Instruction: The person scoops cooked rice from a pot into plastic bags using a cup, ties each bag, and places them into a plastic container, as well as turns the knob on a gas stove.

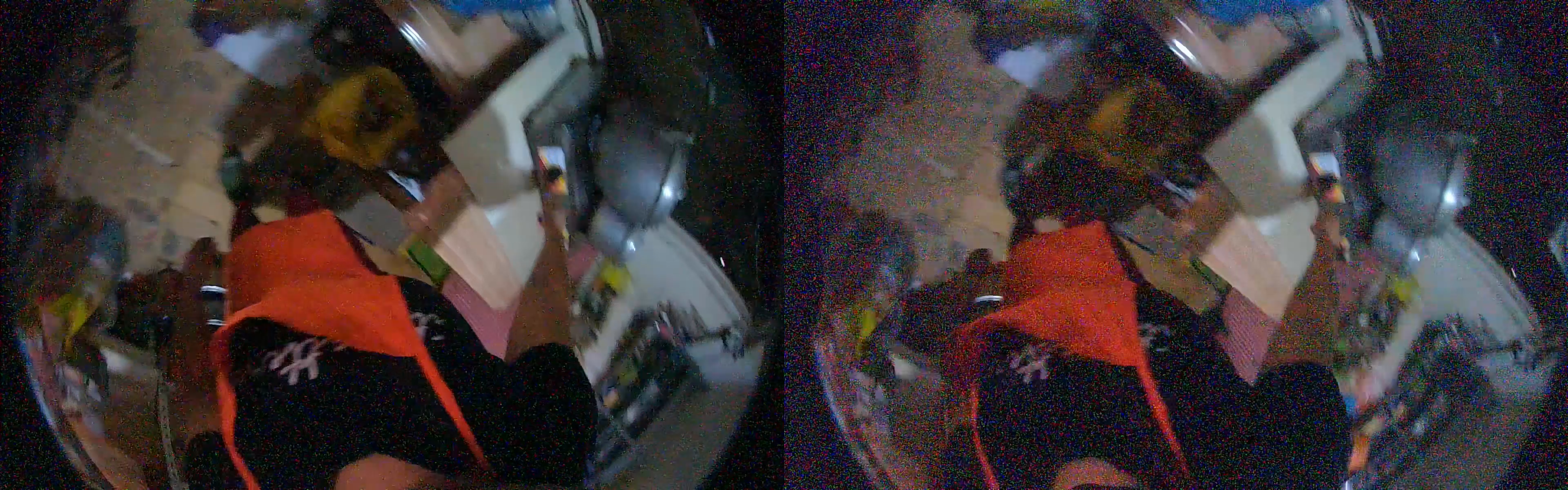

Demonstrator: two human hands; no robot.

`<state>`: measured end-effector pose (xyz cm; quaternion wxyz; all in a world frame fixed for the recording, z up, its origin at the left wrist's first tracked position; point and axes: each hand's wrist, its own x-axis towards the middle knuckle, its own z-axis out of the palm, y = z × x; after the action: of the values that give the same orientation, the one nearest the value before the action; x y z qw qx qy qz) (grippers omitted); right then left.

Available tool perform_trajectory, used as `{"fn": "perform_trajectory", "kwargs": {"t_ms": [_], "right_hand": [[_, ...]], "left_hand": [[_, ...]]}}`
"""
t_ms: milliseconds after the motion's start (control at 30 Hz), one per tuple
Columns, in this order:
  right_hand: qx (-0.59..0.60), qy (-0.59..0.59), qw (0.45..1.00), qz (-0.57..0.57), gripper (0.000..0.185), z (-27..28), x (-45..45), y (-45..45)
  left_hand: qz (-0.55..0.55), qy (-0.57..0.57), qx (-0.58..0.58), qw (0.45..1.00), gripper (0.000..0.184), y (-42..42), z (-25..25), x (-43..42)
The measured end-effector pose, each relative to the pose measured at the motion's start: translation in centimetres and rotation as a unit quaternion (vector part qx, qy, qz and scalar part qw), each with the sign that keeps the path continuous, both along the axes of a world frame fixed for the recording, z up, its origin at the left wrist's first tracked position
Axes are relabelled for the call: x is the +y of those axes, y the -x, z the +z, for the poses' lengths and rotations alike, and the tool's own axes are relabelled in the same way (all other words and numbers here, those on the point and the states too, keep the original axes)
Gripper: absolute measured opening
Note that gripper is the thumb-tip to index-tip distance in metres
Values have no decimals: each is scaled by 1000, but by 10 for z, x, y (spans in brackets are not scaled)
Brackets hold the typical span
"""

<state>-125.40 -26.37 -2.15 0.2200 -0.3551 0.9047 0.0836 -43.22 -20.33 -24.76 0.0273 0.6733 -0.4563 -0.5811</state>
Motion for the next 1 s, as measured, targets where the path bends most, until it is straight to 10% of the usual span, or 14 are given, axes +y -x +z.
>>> {"fn": "perform_trajectory", "kwargs": {"t_ms": [67, 133, 367, 467, 533, 633, 733, 867, 1000], "right_hand": [[148, -113, 899, 397, 37, -40, 28, 46], [264, -141, 881, 367, 34, -16, 19, -37], [-52, 89, 982, 157, 33, -27, -20, -190], [-241, 198, 936, 162, 29, -75, -30, -178], [-115, 123, 943, 288, 25, -88, -42, -174], [-311, 236, 920, 40, 20, 14, -55, -266], [-60, 359, 913, 184, 19, -21, -60, -234], [172, 209, 899, 344, 31, -44, -41, -252], [376, 51, 745, 548, 48, -59, -29, -262]], "left_hand": [[5, 10, -12, 1000, 35, 1, 33, -9], [29, 12, -21, 999, 35, -1, 59, -14], [121, -37, -90, 988, 39, -66, 144, -39], [47, 47, -212, 975, 41, -110, 135, -25], [45, 42, -261, 963, 40, -129, 127, -15], [-115, 130, -255, 951, 38, -174, 66, 7], [-25, 15, -234, 972, 38, -160, 88, 14], [67, 17, -216, 974, 38, -136, 133, 18], [72, 73, -262, 960, 37, -112, 127, 22]]}}
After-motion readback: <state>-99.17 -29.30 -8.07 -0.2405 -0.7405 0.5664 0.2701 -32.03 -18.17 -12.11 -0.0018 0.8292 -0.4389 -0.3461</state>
